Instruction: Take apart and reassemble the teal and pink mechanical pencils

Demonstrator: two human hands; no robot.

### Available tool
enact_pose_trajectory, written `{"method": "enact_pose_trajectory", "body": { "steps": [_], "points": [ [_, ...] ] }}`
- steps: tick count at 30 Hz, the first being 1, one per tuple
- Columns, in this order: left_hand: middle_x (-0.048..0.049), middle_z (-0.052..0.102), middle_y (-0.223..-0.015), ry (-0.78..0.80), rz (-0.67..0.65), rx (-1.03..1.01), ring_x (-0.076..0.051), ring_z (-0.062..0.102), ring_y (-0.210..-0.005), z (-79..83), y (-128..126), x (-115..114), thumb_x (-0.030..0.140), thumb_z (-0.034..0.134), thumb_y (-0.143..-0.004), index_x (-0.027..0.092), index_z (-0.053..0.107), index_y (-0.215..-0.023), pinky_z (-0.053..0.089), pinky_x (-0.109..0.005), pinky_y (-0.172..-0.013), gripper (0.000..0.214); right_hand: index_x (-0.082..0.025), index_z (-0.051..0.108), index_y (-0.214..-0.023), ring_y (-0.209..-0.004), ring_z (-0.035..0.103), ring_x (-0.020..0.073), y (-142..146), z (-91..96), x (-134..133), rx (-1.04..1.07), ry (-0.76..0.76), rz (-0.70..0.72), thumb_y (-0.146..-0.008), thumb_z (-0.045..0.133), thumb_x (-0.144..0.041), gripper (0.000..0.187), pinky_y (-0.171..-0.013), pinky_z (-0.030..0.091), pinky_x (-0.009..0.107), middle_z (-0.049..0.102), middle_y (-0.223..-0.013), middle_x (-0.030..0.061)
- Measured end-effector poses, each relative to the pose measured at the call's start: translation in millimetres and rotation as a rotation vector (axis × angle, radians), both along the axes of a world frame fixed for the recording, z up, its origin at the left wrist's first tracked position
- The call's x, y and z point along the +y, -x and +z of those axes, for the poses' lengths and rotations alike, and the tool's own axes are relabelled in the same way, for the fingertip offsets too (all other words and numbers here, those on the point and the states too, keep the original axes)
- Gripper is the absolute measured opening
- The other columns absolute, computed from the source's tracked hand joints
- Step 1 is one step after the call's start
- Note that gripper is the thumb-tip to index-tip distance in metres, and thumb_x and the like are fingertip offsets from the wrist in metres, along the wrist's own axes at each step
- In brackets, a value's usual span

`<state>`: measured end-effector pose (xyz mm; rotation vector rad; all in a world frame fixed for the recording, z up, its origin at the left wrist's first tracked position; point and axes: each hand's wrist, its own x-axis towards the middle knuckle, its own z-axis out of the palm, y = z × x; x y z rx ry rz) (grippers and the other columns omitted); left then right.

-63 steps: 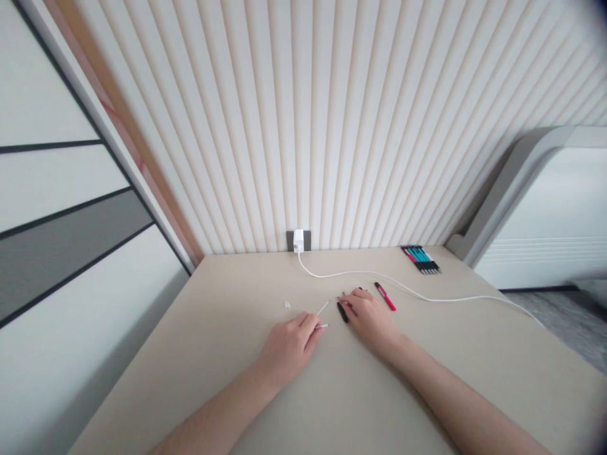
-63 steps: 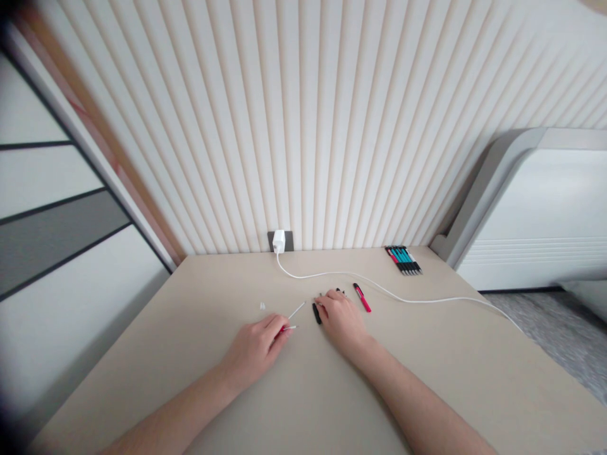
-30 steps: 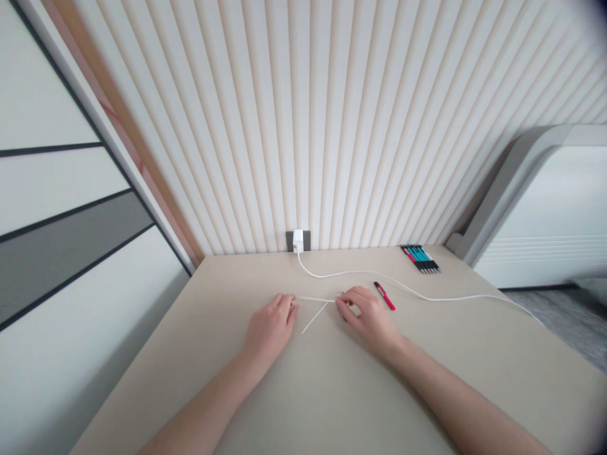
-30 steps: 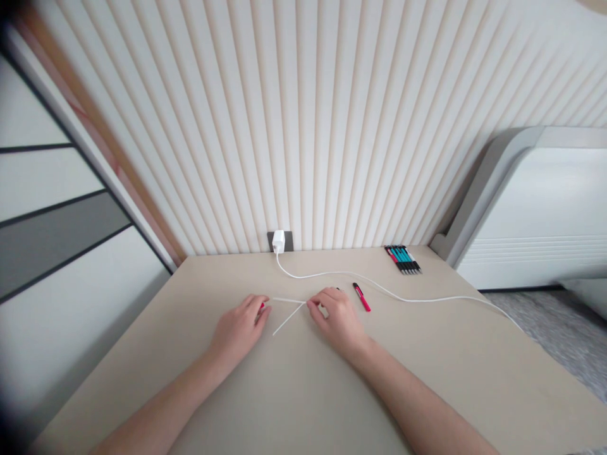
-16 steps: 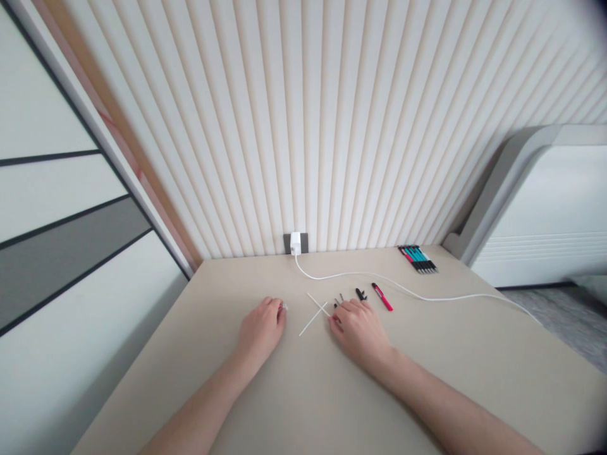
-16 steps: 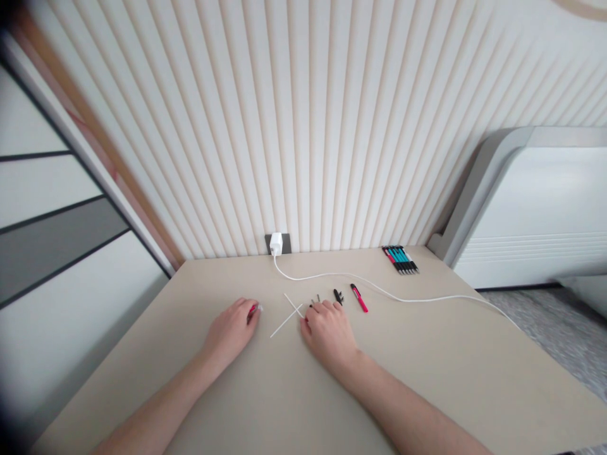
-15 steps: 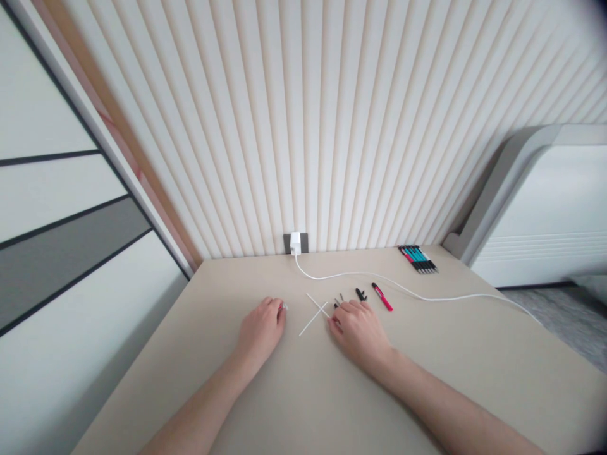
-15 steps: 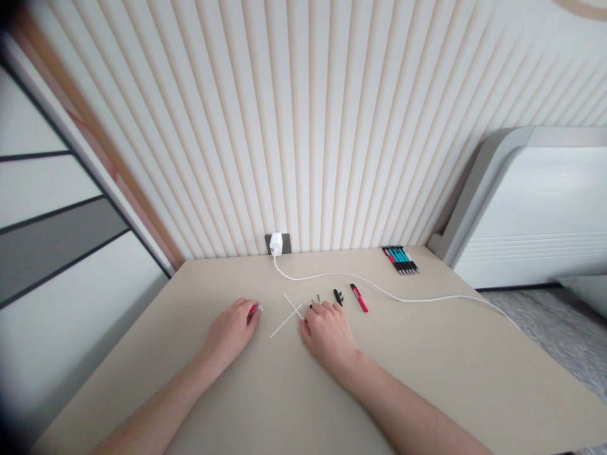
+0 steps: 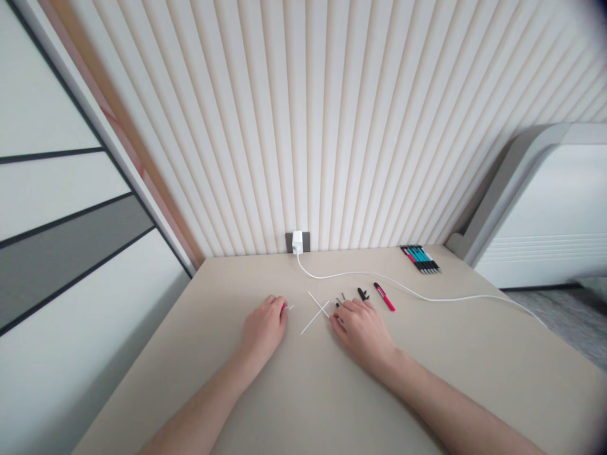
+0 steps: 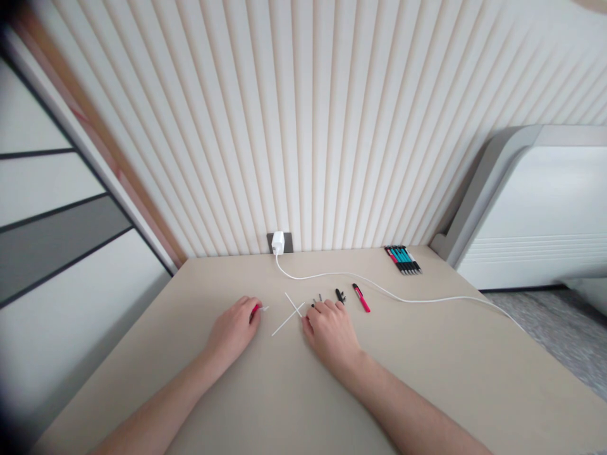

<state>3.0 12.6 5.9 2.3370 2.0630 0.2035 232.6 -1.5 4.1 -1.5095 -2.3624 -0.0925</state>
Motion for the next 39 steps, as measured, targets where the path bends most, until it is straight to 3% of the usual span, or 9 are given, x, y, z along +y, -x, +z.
{"method": "enact_pose_trajectory", "body": {
  "steps": [9, 12, 15, 21, 24, 28, 30, 35, 39],
  "points": [
    [-0.0066, 0.061, -0.098, -0.053, -0.001, -0.053, -0.020, 0.064, -0.081, -8.3, 3, 1, 0.021, 0.039, -0.098, 0.019, 0.060, -0.095, 0.044, -0.029, -0.065, 0.021, -0.019, 0.066, -0.075, -0.078, 0.059, 0.0188, 0, -0.6, -1, 0.067, -0.068, 0.064, -0.093, 0.056, -0.022, 0.020, -0.072, 0.034, 0.032, 0.066, -0.075, 0.0040],
    [-0.0061, 0.063, -0.098, -0.106, -0.098, -0.278, -0.020, 0.063, -0.087, -5.5, -2, -1, 0.022, 0.039, -0.098, 0.019, 0.059, -0.096, 0.045, -0.030, -0.073, 0.020, -0.020, 0.067, -0.082, -0.078, 0.059, 0.0188, 0, 1.3, -2, 0.159, -0.102, 0.133, -0.095, 0.053, -0.022, 0.019, -0.074, 0.036, 0.032, 0.067, -0.076, 0.0043],
    [-0.0036, 0.065, -0.091, -0.110, -0.241, -0.642, -0.019, 0.061, -0.087, 0.5, -14, -11, 0.031, 0.044, -0.097, 0.020, 0.059, -0.091, 0.045, -0.029, -0.080, 0.020, -0.021, 0.067, -0.100, -0.083, 0.061, 0.0184, 1, 3.1, -4, 0.302, -0.129, 0.255, -0.098, 0.050, -0.022, 0.017, -0.078, 0.040, 0.032, 0.069, -0.087, 0.0056],
    [0.0034, 0.056, -0.067, 0.201, -0.183, -1.245, -0.011, 0.048, -0.059, 5.4, -40, -31, 0.044, 0.057, -0.089, 0.017, 0.062, -0.089, 0.039, -0.022, -0.057, 0.027, -0.021, 0.063, -0.113, -0.087, 0.061, 0.0175, 0, 3.4, -8, 0.456, -0.191, 0.434, -0.096, 0.053, -0.020, 0.019, -0.078, 0.046, 0.033, 0.069, -0.097, 0.0063],
    [0.0090, 0.041, -0.053, 0.351, -0.126, -1.401, -0.007, 0.032, -0.045, 4.7, -45, -34, 0.047, 0.062, -0.085, 0.017, 0.061, -0.087, 0.026, -0.019, -0.044, 0.030, -0.021, 0.061, -0.116, -0.086, 0.061, 0.0178, -1, 3.5, -7, 0.460, -0.216, 0.480, -0.095, 0.055, -0.019, 0.022, -0.078, 0.047, 0.034, 0.069, -0.099, 0.0071],
    [0.0123, 0.028, -0.049, 0.464, -0.069, -1.579, -0.006, 0.020, -0.042, 4.5, -47, -36, 0.049, 0.065, -0.083, 0.019, 0.057, -0.085, 0.017, -0.019, -0.040, 0.031, -0.018, 0.058, -0.124, -0.087, 0.061, 0.0195, -2, 2.8, -6, 0.407, -0.209, 0.544, -0.094, 0.057, -0.019, 0.030, -0.078, 0.049, 0.035, 0.068, -0.102, 0.0096],
    [0.0122, 0.028, -0.049, 0.461, -0.066, -1.590, -0.006, 0.020, -0.042, 4.8, -47, -36, 0.050, 0.064, -0.083, 0.019, 0.057, -0.084, 0.017, -0.019, -0.040, 0.032, -0.018, 0.057, -0.127, -0.087, 0.061, 0.0193, -2, 1.6, -5, 0.418, -0.217, 0.548, -0.094, 0.056, -0.018, 0.033, -0.077, 0.050, 0.035, 0.068, -0.101, 0.0096],
    [0.0095, 0.035, -0.051, 0.376, -0.105, -1.394, -0.006, 0.028, -0.044, 4.8, -45, -35, 0.051, 0.063, -0.083, 0.015, 0.064, -0.088, 0.021, -0.019, -0.042, 0.036, -0.023, 0.057, -0.129, -0.084, 0.060, 0.0178, -2, -1.4, -4, 0.479, -0.254, 0.548, -0.094, 0.056, -0.014, 0.037, -0.074, 0.050, 0.033, 0.067, -0.096, 0.0075],
    [0.0026, 0.053, -0.065, 0.170, -0.218, -1.151, -0.012, 0.048, -0.058, 5.0, -41, -33, 0.043, 0.054, -0.092, 0.017, 0.067, -0.096, 0.039, -0.022, -0.055, 0.030, -0.024, 0.058, -0.128, -0.088, 0.061, 0.0184, -2, -4.8, -3, 0.520, -0.218, 0.507, -0.095, 0.051, -0.012, 0.036, -0.076, 0.051, 0.032, 0.066, -0.099, 0.0084]
  ]
}}
